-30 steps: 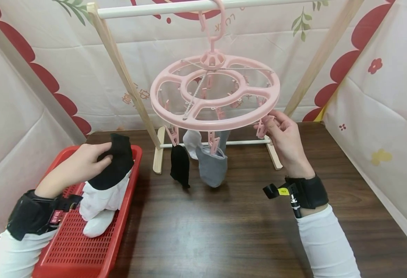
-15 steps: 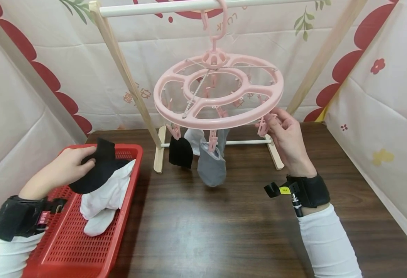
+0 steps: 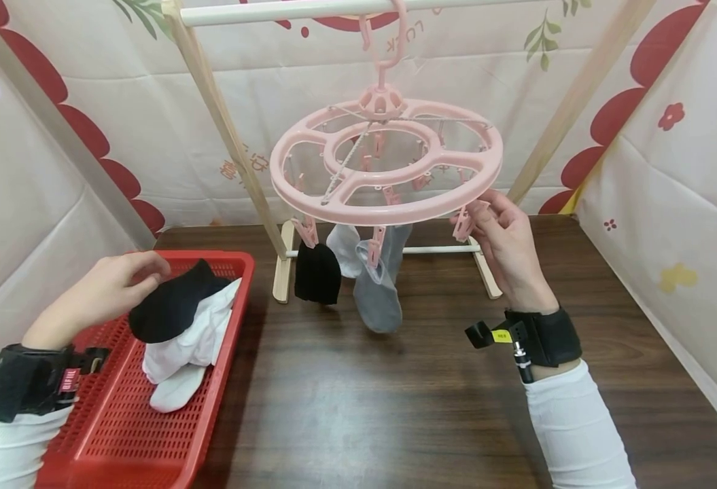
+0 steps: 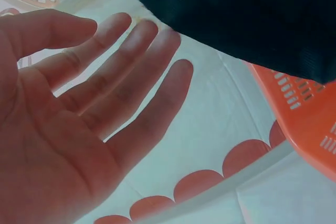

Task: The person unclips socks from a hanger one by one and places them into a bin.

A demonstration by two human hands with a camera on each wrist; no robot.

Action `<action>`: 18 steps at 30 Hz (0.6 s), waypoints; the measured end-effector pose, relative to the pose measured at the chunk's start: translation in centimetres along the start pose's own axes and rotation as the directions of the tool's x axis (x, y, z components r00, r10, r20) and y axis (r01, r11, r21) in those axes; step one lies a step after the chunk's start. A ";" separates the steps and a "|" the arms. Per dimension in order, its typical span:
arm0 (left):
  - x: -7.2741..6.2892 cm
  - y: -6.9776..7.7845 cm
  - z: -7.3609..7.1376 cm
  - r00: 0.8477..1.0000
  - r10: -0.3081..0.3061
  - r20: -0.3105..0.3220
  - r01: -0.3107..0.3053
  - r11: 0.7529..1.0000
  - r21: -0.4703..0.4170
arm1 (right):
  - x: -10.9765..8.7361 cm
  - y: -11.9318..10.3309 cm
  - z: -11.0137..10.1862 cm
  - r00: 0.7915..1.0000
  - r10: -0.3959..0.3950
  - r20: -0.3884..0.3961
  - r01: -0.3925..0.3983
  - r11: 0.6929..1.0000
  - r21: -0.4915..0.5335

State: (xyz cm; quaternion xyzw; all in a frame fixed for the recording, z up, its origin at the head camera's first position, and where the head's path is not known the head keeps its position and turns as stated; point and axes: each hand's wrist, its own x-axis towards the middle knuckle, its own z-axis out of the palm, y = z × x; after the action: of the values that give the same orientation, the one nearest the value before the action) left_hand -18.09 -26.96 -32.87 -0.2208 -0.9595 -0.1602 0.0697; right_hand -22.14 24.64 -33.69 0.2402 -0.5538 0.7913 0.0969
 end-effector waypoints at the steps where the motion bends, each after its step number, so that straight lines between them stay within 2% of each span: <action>1: 0.1 0.2 0.0 1.000 0.004 -0.003 -0.004 1.000 -0.002 | -0.1 0.0 0.0 1.000 0.001 -0.004 -0.001 1.000 -0.008; 9: 0.7 1.4 0.3 1.000 0.028 -0.004 -0.028 0.999 -0.037 | -0.5 0.1 0.2 0.997 0.048 -0.053 -0.050 0.997 -0.050; 14: 1.0 1.8 1.1 0.994 0.105 -0.028 -0.106 0.993 -0.053 | -0.8 0.4 0.7 0.997 0.083 0.009 -0.082 0.994 -0.075; 18: 1.4 2.2 1.9 0.986 0.166 -0.027 -0.168 0.982 -0.092 | -0.9 0.8 1.0 0.985 0.136 0.106 -0.125 0.986 -0.106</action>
State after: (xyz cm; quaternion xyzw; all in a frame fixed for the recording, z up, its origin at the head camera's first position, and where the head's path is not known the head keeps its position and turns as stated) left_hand -18.51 -23.93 -33.75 -0.3018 -0.9284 -0.2009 0.0818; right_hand -21.46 23.55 -34.57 0.2426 -0.6116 0.7527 0.0252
